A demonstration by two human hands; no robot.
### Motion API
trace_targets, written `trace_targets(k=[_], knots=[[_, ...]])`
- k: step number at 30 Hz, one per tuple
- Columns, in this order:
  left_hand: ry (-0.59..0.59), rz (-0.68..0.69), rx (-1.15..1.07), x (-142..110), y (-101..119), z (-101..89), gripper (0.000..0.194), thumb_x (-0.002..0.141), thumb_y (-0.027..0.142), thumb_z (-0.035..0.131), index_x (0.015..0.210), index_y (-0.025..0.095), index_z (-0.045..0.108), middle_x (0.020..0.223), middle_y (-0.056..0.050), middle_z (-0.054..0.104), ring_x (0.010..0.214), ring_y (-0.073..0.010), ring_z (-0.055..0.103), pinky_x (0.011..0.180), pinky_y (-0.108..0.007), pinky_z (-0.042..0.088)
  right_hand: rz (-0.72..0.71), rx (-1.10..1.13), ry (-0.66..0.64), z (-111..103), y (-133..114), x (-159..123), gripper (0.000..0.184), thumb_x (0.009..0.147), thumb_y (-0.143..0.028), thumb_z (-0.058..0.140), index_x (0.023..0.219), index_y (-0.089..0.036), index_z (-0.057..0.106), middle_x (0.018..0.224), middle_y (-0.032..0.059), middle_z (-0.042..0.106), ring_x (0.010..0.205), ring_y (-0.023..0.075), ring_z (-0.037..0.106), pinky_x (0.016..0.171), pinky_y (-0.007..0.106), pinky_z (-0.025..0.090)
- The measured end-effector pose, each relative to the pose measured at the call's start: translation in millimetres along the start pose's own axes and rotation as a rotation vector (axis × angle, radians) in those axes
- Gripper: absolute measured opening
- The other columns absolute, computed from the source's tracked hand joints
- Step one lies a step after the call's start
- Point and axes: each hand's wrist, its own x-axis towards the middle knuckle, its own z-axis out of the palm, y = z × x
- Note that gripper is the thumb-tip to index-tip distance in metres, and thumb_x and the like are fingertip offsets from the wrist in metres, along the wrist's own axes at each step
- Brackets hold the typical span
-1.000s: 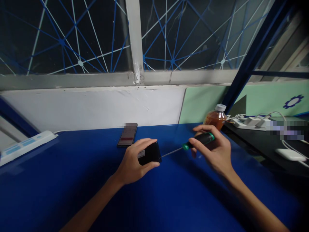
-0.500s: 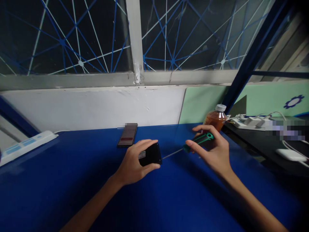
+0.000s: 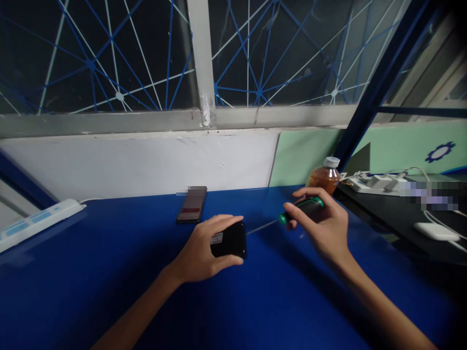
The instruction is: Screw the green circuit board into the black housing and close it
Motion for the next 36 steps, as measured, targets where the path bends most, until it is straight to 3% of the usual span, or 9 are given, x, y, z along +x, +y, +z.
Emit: trace_targets(k=[4,25,36], knots=[[-0.023,0.019,-0.023,-0.1,3.8,-0.6,0.067,0.069,0.035,0.072,0.132,0.026,0.048,0.127,-0.010,0.056,0.114,-0.0320,0.054,0.096,-0.056,0.044,-0.014,0.019,0.082,0.9,5.1,3.7,0.024,0.073,-0.029,0.074,0.087,-0.023,0.055,0.049,-0.0066,0.056,0.041,0.0151,0.058,0.041,0.029,0.049],[-0.008,0.007,-0.011,-0.4,3.3,-1.4,0.066,0.070,0.035,0.072,0.131,0.027,0.049,0.127,-0.008,0.057,0.114,-0.0304,0.053,0.098,-0.052,0.043,-0.031,-0.007,0.070,2.1,5.9,2.6,0.025,0.072,-0.031,0.074,0.085,-0.023,0.054,0.050,-0.0064,0.057,0.040,0.0154,0.059,0.041,0.029,0.048],[-0.028,-0.011,0.009,-1.0,2.5,-0.7,0.067,0.070,0.036,0.072,0.132,0.027,0.047,0.128,-0.008,0.055,0.116,-0.0307,0.052,0.097,-0.052,0.043,0.035,0.017,0.052,2.5,10.8,4.3,0.024,0.074,-0.033,0.073,0.085,-0.022,0.054,0.049,-0.0057,0.057,0.039,0.0152,0.059,0.040,0.027,0.048]])
